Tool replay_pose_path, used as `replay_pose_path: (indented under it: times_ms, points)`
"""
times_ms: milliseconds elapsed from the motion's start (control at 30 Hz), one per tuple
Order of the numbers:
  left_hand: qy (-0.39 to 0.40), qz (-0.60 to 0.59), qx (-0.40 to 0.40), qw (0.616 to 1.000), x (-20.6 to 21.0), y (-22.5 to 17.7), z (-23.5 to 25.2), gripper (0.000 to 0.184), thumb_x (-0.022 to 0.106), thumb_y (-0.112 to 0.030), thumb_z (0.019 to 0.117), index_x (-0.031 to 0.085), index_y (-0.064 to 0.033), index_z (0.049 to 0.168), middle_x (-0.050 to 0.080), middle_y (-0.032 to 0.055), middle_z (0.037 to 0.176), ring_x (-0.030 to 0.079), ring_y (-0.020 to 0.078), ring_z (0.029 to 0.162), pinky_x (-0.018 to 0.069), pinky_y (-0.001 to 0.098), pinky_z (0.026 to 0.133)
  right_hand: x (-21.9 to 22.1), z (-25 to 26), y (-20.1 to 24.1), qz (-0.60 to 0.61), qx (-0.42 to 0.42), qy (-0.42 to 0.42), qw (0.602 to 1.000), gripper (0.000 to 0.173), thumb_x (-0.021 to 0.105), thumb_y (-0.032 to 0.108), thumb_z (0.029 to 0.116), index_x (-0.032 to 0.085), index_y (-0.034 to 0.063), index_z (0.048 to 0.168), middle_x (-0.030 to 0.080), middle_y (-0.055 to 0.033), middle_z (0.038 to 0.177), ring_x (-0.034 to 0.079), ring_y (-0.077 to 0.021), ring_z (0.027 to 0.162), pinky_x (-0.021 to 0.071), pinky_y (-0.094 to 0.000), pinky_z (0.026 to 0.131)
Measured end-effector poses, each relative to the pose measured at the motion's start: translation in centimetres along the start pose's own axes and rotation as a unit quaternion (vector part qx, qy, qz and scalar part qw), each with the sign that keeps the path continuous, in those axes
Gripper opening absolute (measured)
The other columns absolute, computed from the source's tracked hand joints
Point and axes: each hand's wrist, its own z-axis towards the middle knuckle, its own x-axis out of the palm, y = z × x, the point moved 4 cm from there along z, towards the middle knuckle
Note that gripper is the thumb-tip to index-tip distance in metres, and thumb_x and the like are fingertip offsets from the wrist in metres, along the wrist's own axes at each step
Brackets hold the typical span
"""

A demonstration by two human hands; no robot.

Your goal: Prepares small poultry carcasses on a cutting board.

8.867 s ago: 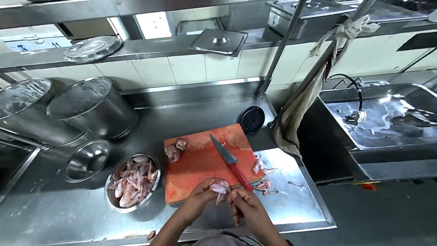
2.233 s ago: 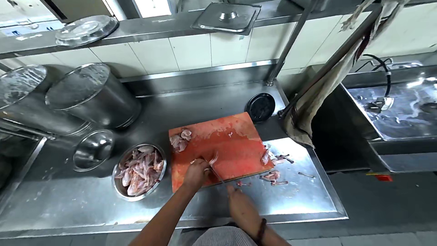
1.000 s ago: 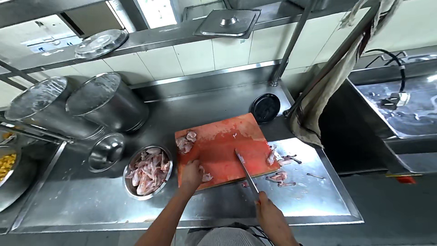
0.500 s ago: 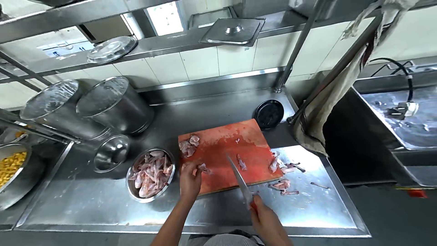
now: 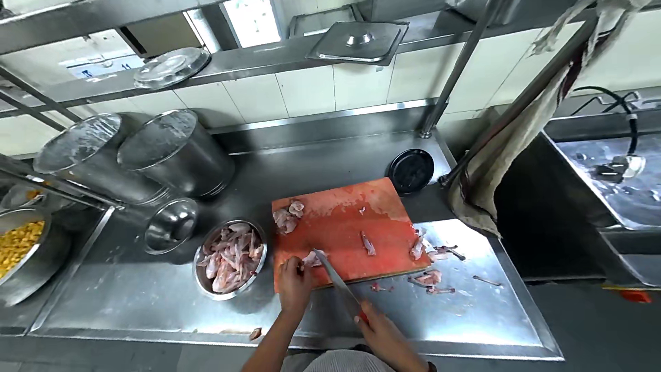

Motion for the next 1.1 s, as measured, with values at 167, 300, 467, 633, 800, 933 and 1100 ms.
replay_pose_path:
  times_ms: [167,300,467,633,800,933,1100]
  points:
    - [0.078,-0.054,-0.122,0.988,-0.9,0.0,1.5,0.038,0.062,-0.025,0.0979,0.062,-0.0049,0.130,0.074,0.0095,0.096,0.072,0.0220,0.084,0.0601,0.0466,0.081,0.4,-0.5,-1.1,0.015,0.007,-0.014,1.000,0.044,0.048,0.039,0.1062,0.053,0.0068,0.136,0.068,-0.0188,0.102,0.069,-0.0350,0.094,0.0539,-0.0569,0.085]
    - [0.136,0.064,-0.090,0.984,-1.6,-1.3,2.3,0.039,0.056,-0.024,0.1019,0.060,-0.0105,0.138,0.072,0.0108,0.119,0.071,0.0266,0.105,0.0572,0.0487,0.095,0.5,-0.4,-1.1,0.002,0.017,-0.011,1.000,0.042,0.047,0.039,0.1061,0.053,0.0077,0.133,0.068,-0.0178,0.098,0.069,-0.0347,0.091,0.0541,-0.0563,0.083]
    - [0.204,0.219,0.074,0.951,-1.0,-3.6,2.1,0.032,0.052,-0.018,0.0983,0.077,-0.0265,0.117,0.064,0.0078,0.135,0.057,0.0283,0.129,0.0490,0.0453,0.107,0.1,-0.3,-0.8,-0.037,0.045,-0.009,0.998,0.041,0.045,0.040,0.1065,0.053,0.0100,0.133,0.069,-0.0173,0.098,0.070,-0.0353,0.093,0.0551,-0.0564,0.083]
    - [0.263,0.212,0.033,0.940,-0.1,-3.9,2.8,0.030,0.053,-0.025,0.1026,0.070,-0.0142,0.124,0.064,0.0087,0.134,0.056,0.0274,0.131,0.0473,0.0440,0.110,-0.2,-0.7,-0.3,-0.053,0.051,-0.020,0.997,0.039,0.047,0.038,0.1056,0.054,0.0089,0.130,0.070,-0.0172,0.097,0.071,-0.0356,0.093,0.0559,-0.0567,0.081]
    - [0.283,0.255,-0.036,0.924,-0.2,-4.5,3.6,0.035,0.055,-0.024,0.1007,0.065,-0.0146,0.133,0.057,0.0094,0.146,0.053,0.0328,0.137,0.0507,0.0529,0.106,-0.2,-0.7,-0.4,-0.061,0.041,-0.034,0.997,0.041,0.048,0.038,0.1046,0.056,0.0060,0.129,0.071,-0.0187,0.097,0.071,-0.0366,0.093,0.0557,-0.0580,0.082]
    - [0.271,0.232,-0.030,0.934,-0.6,-4.8,4.4,0.031,0.056,-0.021,0.0999,0.070,-0.0136,0.127,0.054,0.0117,0.147,0.048,0.0326,0.139,0.0453,0.0505,0.112,-0.2,-0.7,-0.5,-0.065,0.041,-0.037,0.996,0.041,0.049,0.037,0.1042,0.057,0.0055,0.129,0.071,-0.0188,0.098,0.071,-0.0372,0.093,0.0557,-0.0585,0.082]
    - [0.125,-0.135,0.025,0.983,-1.6,-1.9,4.0,0.021,0.062,-0.017,0.0991,0.075,-0.0036,0.110,0.071,0.0113,0.118,0.068,0.0180,0.110,0.0554,0.0359,0.101,0.0,-0.8,-1.0,-0.042,0.024,-0.050,0.998,0.044,0.049,0.036,0.1045,0.057,0.0004,0.128,0.070,-0.0224,0.100,0.070,-0.0396,0.094,0.0546,-0.0608,0.083]
